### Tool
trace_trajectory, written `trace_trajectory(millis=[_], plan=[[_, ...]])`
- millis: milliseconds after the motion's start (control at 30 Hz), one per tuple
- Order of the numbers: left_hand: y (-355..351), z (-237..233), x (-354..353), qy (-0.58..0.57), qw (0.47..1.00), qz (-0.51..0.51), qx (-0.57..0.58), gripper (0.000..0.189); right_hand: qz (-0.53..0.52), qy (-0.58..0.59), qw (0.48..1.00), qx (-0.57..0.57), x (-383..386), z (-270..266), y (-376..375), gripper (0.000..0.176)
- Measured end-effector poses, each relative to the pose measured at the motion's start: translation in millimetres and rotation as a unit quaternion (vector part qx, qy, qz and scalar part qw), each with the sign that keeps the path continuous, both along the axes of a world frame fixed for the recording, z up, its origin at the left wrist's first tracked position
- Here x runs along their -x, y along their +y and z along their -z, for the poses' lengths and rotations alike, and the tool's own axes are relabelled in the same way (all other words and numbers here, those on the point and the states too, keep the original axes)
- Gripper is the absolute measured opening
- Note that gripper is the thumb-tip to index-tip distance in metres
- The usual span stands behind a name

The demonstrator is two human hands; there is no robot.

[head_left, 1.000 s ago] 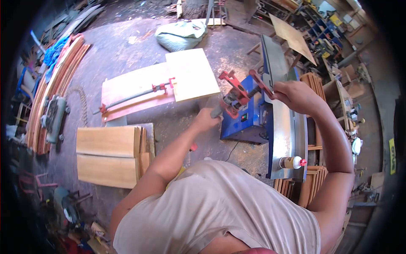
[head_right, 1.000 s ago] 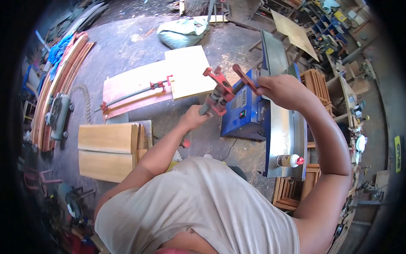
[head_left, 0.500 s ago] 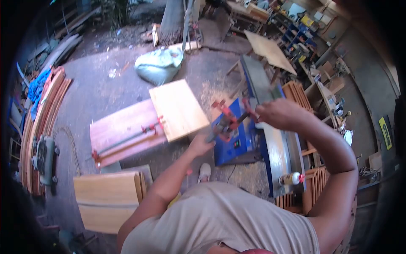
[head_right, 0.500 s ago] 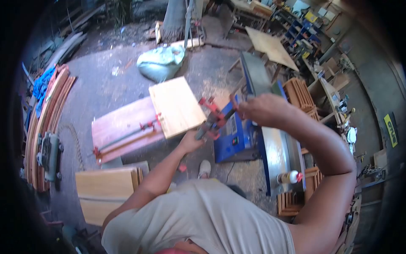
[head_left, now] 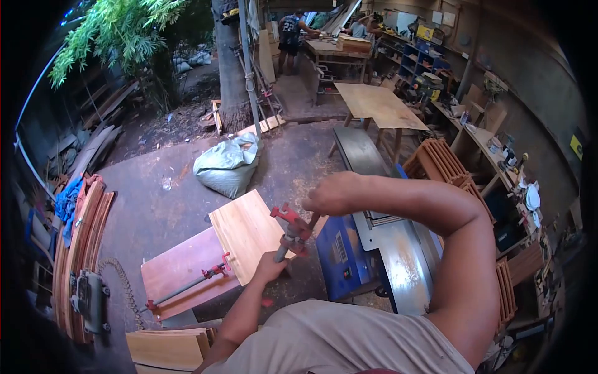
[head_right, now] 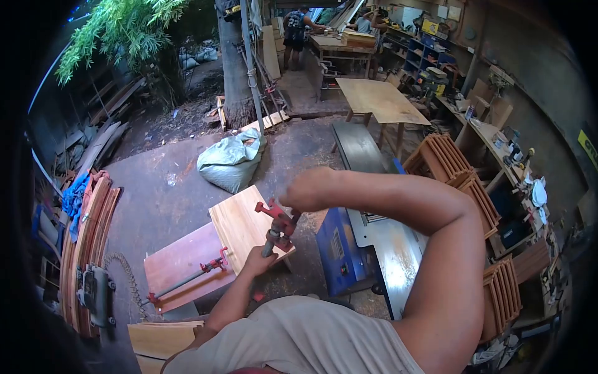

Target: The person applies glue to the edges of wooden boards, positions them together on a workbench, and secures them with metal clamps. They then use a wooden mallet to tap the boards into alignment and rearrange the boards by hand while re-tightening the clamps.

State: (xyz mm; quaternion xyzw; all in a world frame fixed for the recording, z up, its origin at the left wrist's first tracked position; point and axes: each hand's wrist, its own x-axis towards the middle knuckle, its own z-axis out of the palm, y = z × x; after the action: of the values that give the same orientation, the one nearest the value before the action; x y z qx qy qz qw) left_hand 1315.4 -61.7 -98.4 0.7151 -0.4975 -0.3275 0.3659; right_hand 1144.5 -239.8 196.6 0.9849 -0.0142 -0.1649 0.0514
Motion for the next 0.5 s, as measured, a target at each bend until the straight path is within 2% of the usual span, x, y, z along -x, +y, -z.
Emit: trace_trajectory(millis=[67,133,267,367,433,500], plan=[[-3,-8,-7,0.01,1.0,-0.023,-0.006,0.03,0.013,0.021,0.999,-0.034,14,7,-14,0.031],[-4,-22,-12,-0.008,0.999,-0.011,-0.031,0.029,0.098,0.105,0.99,-0.011,21,25,-34,0.03],[-10,-28,-21,-0.017,1.0,-0.002,-0.016,0.029,0.09,0.107,0.989,-0.044,5,49,-76,0.031],[-14,-12,-39,0.005,1.0,0.019,-0.019,0.029,0.107,0.088,0.99,-0.007,-31,40,-72,0.028],[-13,0,-48,0.039,0.998,0.04,-0.004,0.03,-0.005,-0.071,0.997,0.034,-57,27,-58,0.022],[-13,6,-55,0.033,0.998,0.041,0.038,0.031,-0.033,-0.075,0.994,0.068,-75,16,-38,0.02]])
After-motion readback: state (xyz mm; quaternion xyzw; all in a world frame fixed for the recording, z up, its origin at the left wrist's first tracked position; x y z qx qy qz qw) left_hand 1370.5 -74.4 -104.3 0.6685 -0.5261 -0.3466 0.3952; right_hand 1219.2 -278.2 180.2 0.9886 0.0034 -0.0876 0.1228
